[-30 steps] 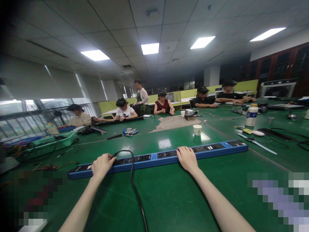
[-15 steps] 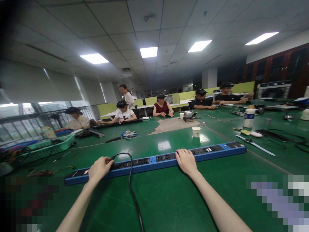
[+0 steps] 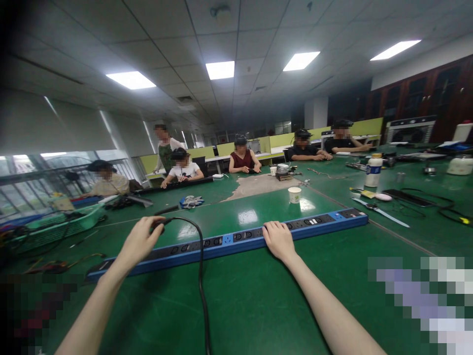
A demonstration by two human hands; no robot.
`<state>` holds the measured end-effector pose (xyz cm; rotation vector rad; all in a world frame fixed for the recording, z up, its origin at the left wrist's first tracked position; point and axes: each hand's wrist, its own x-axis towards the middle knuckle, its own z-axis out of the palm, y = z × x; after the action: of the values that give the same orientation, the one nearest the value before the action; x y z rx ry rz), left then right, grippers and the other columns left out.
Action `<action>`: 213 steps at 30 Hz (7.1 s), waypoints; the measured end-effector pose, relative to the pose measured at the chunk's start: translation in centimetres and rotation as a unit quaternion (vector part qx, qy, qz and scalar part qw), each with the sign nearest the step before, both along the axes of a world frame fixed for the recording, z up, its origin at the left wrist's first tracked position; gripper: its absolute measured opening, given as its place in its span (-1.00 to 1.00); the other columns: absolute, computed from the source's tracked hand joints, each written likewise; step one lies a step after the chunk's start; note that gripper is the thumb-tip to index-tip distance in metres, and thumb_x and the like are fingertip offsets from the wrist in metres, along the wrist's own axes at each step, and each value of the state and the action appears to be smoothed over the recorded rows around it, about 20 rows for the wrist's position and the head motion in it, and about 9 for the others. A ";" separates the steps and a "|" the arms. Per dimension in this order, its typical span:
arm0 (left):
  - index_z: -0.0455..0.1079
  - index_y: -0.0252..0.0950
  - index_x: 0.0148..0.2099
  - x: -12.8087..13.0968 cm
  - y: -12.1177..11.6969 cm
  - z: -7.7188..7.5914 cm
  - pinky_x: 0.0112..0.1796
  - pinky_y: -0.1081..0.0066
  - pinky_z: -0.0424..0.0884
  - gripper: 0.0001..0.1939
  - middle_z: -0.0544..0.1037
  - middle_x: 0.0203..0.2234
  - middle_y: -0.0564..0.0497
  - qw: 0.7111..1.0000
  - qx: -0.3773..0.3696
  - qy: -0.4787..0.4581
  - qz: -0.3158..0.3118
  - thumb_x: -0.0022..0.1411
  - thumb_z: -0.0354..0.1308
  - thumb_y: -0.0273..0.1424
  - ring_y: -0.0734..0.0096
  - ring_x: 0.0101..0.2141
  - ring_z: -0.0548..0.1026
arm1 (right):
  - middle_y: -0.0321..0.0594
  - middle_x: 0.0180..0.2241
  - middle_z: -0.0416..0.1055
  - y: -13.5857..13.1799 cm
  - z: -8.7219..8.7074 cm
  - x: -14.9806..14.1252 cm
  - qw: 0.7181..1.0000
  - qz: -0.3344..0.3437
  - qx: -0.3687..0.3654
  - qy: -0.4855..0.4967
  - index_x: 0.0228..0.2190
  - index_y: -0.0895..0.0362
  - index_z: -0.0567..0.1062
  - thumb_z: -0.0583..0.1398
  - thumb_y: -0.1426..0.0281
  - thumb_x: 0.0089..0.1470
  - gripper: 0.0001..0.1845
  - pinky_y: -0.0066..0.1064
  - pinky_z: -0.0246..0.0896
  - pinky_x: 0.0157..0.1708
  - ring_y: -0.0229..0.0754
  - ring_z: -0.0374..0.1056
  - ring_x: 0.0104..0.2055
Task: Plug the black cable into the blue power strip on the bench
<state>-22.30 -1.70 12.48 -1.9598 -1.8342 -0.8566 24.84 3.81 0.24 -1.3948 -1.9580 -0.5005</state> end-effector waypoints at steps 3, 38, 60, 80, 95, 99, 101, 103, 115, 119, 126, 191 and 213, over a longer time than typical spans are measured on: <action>0.42 -0.26 0.15 1.2 -0.5 -0.2 0.05 0.22 0.38 -0.59 0.48 -0.06 -0.12 0.990 -0.089 0.027 -0.107 0.37 -0.03 -0.25 0.17 -0.02 0.45 | -0.14 -0.06 0.56 -0.1 0.1 0.0 1.000 0.000 0.002 -0.001 -0.06 0.03 0.56 -0.06 0.27 0.41 -0.59 -0.23 0.04 0.08 -0.09 0.37 0.02; 0.38 -0.37 0.16 6.3 -0.9 -2.7 -0.24 0.38 0.47 -0.62 0.64 -0.39 -0.07 0.947 -0.261 -0.156 -0.098 0.34 0.01 -0.41 0.32 -0.37 0.62 | -0.15 -0.06 0.56 -0.2 0.0 0.0 1.000 0.012 0.001 0.005 -0.05 0.03 0.56 -0.07 0.26 0.40 -0.58 -0.23 0.03 0.07 -0.09 0.36 0.02; 0.57 -0.26 -0.13 10.5 -2.6 -2.3 -0.14 0.22 0.41 -0.63 0.63 -0.26 -0.24 0.964 -0.220 0.138 0.052 0.43 -0.03 -0.23 0.05 -0.18 0.61 | -0.14 -0.07 0.56 -0.2 0.0 -0.1 1.000 0.008 0.007 0.006 -0.06 0.03 0.55 -0.08 0.27 0.40 -0.57 -0.23 0.04 0.06 -0.07 0.36 0.01; 0.53 -0.26 -0.02 11.9 -2.2 -3.9 -0.18 0.29 0.38 -0.66 0.62 -0.24 -0.23 0.975 -0.166 0.111 0.096 0.42 -0.05 -0.29 0.08 -0.19 0.60 | -0.13 -0.08 0.56 -0.3 0.1 0.0 1.000 0.012 0.009 0.014 -0.07 0.03 0.56 -0.08 0.27 0.40 -0.58 -0.22 0.04 0.07 -0.07 0.36 0.01; 0.56 -0.25 -0.10 10.5 -0.3 -4.6 -0.21 0.34 0.39 -0.70 0.64 -0.22 -0.21 0.972 -0.209 0.006 0.109 0.31 0.13 -0.19 0.06 -0.14 0.60 | -0.14 -0.06 0.55 -0.3 0.2 0.2 1.000 0.000 -0.009 0.007 -0.05 0.05 0.55 -0.07 0.28 0.41 -0.58 -0.26 0.01 0.10 -0.10 0.35 0.03; 0.56 -0.24 -0.06 11.6 -0.9 -3.3 -0.18 0.30 0.41 -0.70 0.66 -0.24 -0.20 0.983 -0.145 0.033 0.107 0.37 0.04 -0.25 0.05 -0.17 0.61 | -0.12 -0.06 0.54 -0.4 0.4 0.3 1.000 -0.005 -0.020 0.008 -0.05 0.07 0.56 -0.08 0.27 0.41 -0.56 -0.27 0.00 0.11 -0.11 0.34 0.04; 0.51 -0.22 0.07 12.1 -1.6 -2.0 -0.18 0.30 0.42 -0.63 0.66 -0.22 -0.18 0.992 -0.077 0.011 0.095 0.41 -0.01 -0.22 0.08 -0.18 0.62 | -0.11 -0.06 0.54 -0.4 0.5 0.3 1.000 -0.005 -0.024 0.009 -0.04 0.07 0.56 -0.08 0.27 0.41 -0.56 -0.27 -0.01 0.12 -0.10 0.34 0.04; 0.44 -0.18 0.19 13.0 -2.2 -0.8 -0.19 0.34 0.43 -0.58 0.67 -0.22 -0.12 0.998 -0.021 -0.041 0.051 0.42 0.00 -0.17 0.15 -0.20 0.63 | -0.10 -0.05 0.54 -0.5 0.5 0.3 0.999 -0.005 -0.030 0.009 -0.04 0.07 0.56 -0.09 0.27 0.41 -0.55 -0.26 -0.01 0.13 -0.10 0.33 0.05; 0.55 -0.19 0.07 21.1 -0.8 -5.1 -0.14 0.38 0.40 -0.68 0.68 -0.17 -0.12 0.992 -0.123 -0.026 -0.029 0.41 0.06 -0.27 0.18 -0.12 0.62 | -0.11 -0.03 0.52 -0.8 1.0 0.3 0.998 -0.009 -0.059 0.009 -0.01 0.08 0.54 -0.09 0.28 0.41 -0.56 -0.27 -0.03 0.15 -0.11 0.32 0.08; 0.54 -0.17 0.06 21.8 -1.2 -5.1 -0.17 0.35 0.39 -0.67 0.67 -0.22 -0.14 0.992 -0.123 0.032 0.009 0.43 0.00 -0.27 0.15 -0.15 0.62 | -0.09 -0.03 0.52 -0.9 1.1 0.3 0.998 -0.011 -0.065 0.006 -0.01 0.09 0.54 -0.08 0.29 0.41 -0.56 -0.27 -0.04 0.15 -0.10 0.32 0.08; 0.54 -0.29 -0.12 23.7 -1.6 -4.7 -0.23 0.29 0.41 -0.66 0.63 -0.29 -0.19 0.984 -0.145 0.097 0.043 0.45 -0.07 -0.33 0.10 -0.24 0.62 | -0.08 -0.04 0.53 -1.0 1.0 0.2 0.999 -0.012 -0.053 0.007 -0.02 0.09 0.55 -0.08 0.29 0.41 -0.56 -0.27 -0.02 0.12 -0.10 0.33 0.06; 0.45 -0.25 0.17 23.0 0.5 -10.7 0.24 0.14 0.21 -0.59 0.54 0.12 -0.15 0.997 -0.002 -0.060 -0.058 0.44 -0.11 -0.37 0.18 0.16 0.43 | -0.06 -0.27 0.56 -2.7 7.7 -3.7 0.983 -0.038 -0.166 -0.063 -0.13 0.11 0.44 0.02 0.32 0.33 -0.77 -0.29 0.04 -0.10 -0.05 0.47 -0.14; 0.46 -0.26 0.14 22.7 1.1 -11.6 0.18 0.17 0.24 -0.63 0.57 0.05 -0.14 0.997 0.037 -0.035 -0.062 0.45 -0.09 -0.38 0.18 0.09 0.46 | -0.26 -0.40 0.52 -3.4 12.6 -1.6 0.989 -0.052 -0.117 0.067 -0.05 0.00 0.42 0.02 0.16 0.31 -0.69 -0.40 -0.06 -0.37 -0.15 0.43 -0.32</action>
<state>0.40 -0.58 0.90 -2.0396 -1.7057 -1.0275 23.27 0.41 12.82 -1.6383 -1.8897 -0.2200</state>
